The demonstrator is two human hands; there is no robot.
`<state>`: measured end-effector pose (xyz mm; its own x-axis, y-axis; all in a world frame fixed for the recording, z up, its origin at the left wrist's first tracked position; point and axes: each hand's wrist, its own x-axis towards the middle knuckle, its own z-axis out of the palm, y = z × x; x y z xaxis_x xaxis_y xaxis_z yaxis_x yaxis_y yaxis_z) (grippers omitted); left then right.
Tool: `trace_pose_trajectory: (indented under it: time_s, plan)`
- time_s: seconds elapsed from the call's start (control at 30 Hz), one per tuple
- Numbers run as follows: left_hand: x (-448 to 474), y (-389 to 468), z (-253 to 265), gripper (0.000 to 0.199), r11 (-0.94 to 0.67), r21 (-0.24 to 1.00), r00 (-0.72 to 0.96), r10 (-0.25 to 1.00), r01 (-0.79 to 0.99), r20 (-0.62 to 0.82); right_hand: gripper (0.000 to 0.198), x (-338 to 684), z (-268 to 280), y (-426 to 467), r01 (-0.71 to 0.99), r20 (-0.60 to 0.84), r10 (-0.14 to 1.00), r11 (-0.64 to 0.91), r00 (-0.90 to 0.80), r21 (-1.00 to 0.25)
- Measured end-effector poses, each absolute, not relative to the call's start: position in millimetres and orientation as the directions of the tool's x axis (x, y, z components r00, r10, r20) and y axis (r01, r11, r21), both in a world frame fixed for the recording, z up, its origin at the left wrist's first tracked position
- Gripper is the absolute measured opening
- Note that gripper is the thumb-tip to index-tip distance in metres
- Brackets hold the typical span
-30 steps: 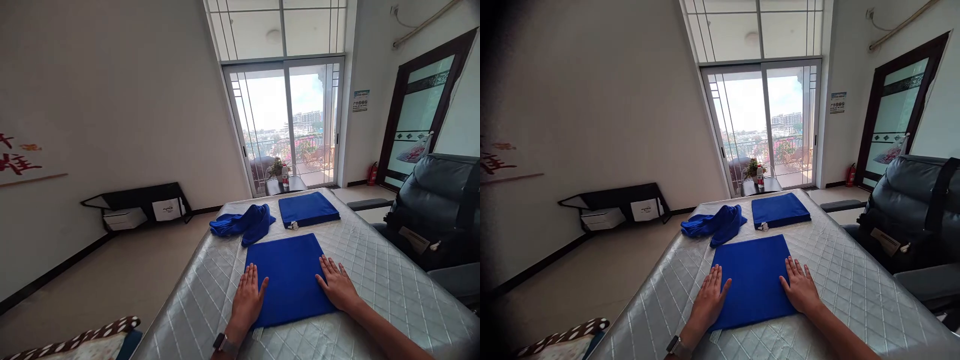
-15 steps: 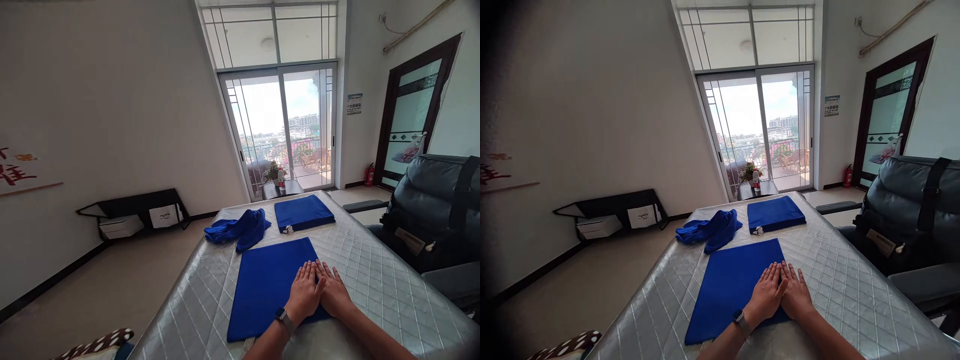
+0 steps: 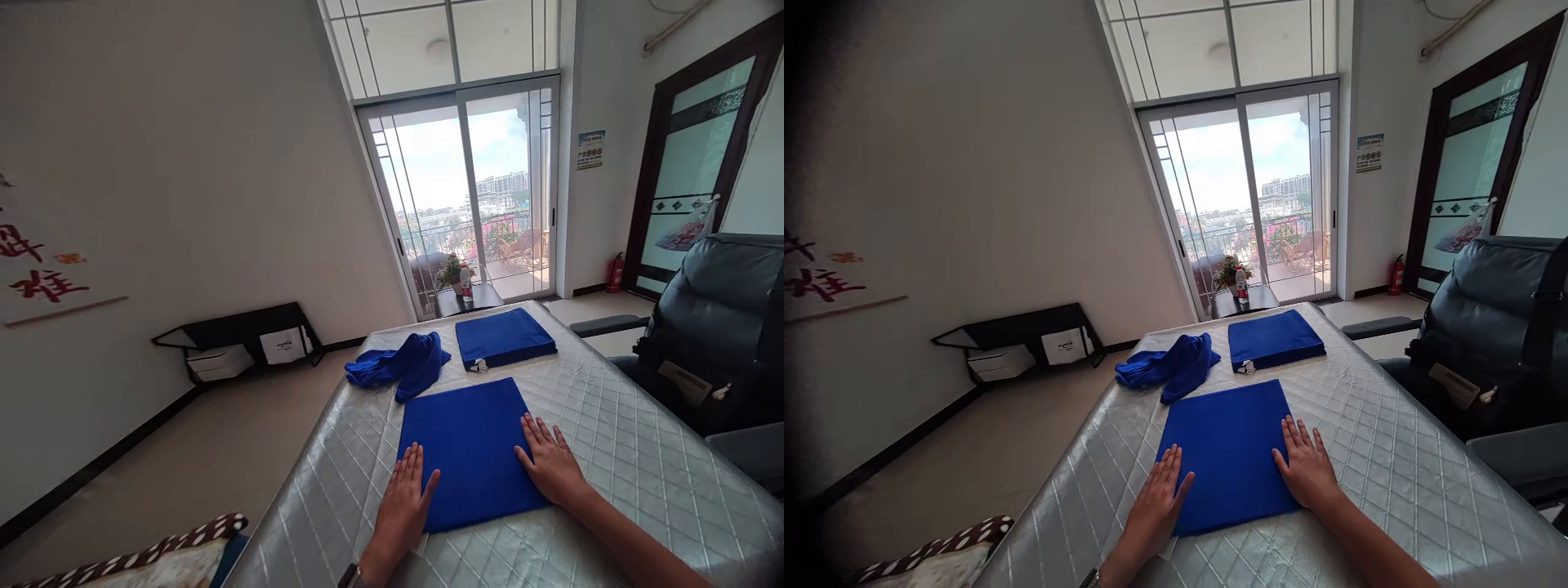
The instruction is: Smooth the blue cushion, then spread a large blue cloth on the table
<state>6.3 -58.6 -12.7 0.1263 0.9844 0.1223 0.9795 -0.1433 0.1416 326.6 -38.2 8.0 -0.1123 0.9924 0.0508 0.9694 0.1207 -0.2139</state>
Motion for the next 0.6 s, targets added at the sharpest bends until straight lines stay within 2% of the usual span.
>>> trace_pose_trajectory:
  time_s: [0.6]
  plan:
    - [1.1, -70.8, -3.0, 0.081, -0.137, 0.138, 0.117, 0.982, 0.981, 0.147, 0.070, 330.8, 19.5, -70.3, 0.972, 0.054, 0.989, 0.146, -0.139, -0.183]
